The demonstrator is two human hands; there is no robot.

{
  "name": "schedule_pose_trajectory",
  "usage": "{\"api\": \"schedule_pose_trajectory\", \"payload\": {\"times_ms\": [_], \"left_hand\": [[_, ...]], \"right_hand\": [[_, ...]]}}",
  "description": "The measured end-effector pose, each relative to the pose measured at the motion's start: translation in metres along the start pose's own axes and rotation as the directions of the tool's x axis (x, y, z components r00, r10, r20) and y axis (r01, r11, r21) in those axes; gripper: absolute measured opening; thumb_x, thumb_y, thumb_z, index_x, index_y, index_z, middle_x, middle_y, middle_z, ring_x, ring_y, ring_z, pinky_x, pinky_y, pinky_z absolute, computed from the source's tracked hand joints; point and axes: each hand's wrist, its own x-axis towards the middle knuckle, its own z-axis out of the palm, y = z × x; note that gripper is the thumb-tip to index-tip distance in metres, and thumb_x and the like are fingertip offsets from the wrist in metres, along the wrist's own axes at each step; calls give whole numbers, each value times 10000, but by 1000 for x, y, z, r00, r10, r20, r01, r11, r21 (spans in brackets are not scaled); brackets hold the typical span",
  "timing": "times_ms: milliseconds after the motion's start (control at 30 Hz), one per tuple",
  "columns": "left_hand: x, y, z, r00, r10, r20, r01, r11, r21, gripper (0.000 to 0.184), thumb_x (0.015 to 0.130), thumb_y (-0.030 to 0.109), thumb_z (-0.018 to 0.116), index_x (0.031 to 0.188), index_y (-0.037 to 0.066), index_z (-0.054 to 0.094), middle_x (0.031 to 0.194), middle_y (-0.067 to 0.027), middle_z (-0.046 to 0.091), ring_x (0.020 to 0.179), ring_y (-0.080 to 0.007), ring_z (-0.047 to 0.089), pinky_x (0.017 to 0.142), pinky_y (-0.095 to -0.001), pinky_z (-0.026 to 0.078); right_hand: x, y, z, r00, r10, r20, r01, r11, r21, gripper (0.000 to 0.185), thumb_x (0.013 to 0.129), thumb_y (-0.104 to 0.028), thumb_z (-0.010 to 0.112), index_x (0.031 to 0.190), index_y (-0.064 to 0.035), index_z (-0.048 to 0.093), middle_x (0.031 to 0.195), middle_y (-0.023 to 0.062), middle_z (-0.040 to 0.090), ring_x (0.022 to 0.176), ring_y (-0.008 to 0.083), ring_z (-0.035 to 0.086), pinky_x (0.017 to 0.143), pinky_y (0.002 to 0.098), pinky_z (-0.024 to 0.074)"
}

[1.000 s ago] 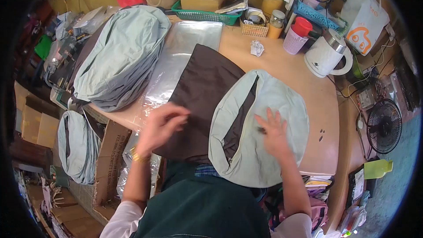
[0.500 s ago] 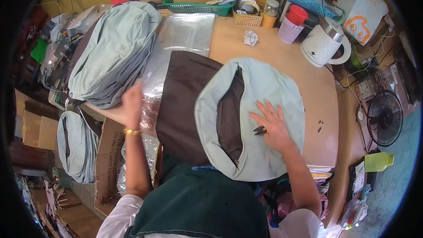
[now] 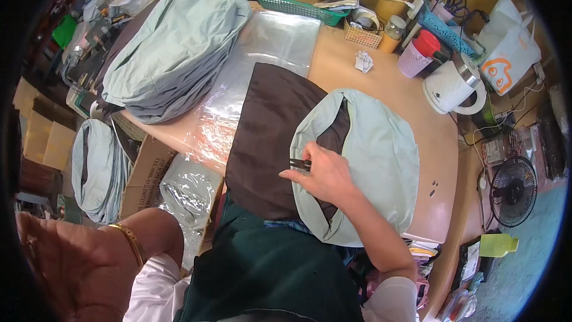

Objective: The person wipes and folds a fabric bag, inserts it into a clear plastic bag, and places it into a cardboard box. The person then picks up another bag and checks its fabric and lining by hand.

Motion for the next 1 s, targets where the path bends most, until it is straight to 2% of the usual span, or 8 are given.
{"api": "schedule_pose_trajectory", "payload": {"times_ms": [233,433,567,633,833,900,933,1000], "left_hand": [[4,7,-9,998,50,-31,-51,998,-22,355,882,336,556,1056,36,631,1068,-139,601,1055,-310,528,988,-447,387],[-13,-12,-3,960,-28,-280,5,997,-81,371,901,353,550,1095,49,638,1104,-153,608,1068,-326,543,986,-450,396],[-92,-48,129,624,-547,558,691,719,-68,380,844,166,679,1189,46,574,1254,-142,570,1176,-317,539,979,-404,433],[-157,-44,180,532,-502,682,589,798,129,696,784,291,756,1379,86,457,1457,-170,390,1359,-400,349,1062,-519,339],[-211,-13,207,269,-438,858,350,874,337,746,879,605,513,1450,138,405,1540,-163,280,1427,-395,216,1098,-665,147],[-204,-11,202,-14,-430,903,309,857,413,751,875,584,537,1447,118,399,1527,-164,307,1428,-385,215,1100,-660,150],[-212,-8,193,264,-475,839,376,852,364,703,875,560,551,1394,93,470,1472,-165,393,1399,-372,289,1109,-640,156],[-207,-10,164,230,-534,814,382,819,429,647,874,520,574,1351,88,513,1435,-167,430,1386,-369,313,1108,-629,175]], "right_hand": [[6,47,29,995,0,-105,-7,998,-59,224,794,-174,709,815,-24,543,682,111,599,640,286,626,571,378,458],[-64,73,-60,642,562,-522,-97,734,672,134,816,-75,657,834,-13,540,669,35,507,632,88,488,577,258,395],[-104,134,-54,717,477,-509,-495,862,111,158,845,-106,660,918,-18,552,731,50,559,657,101,509,584,270,410],[-107,127,-45,607,169,-777,-477,859,-186,174,869,-120,648,983,-22,561,778,54,600,680,124,536,616,289,437],[-44,-9,-22,919,65,-388,168,827,536,138,958,-109,523,1030,-20,600,835,57,591,717,112,548,667,251,455],[-6,0,-14,986,89,-139,-2,847,532,166,975,-109,485,1029,-4,602,808,37,589,678,107,548,646,258,469],[14,30,-8,966,136,-219,-7,863,506,170,979,-108,476,1022,-1,602,784,34,588,658,107,548,630,257,470],[37,111,6,884,301,-357,-90,860,502,182,985,-138,479,992,-17,614,732,31,590,601,116,553,579,271,466]]}}
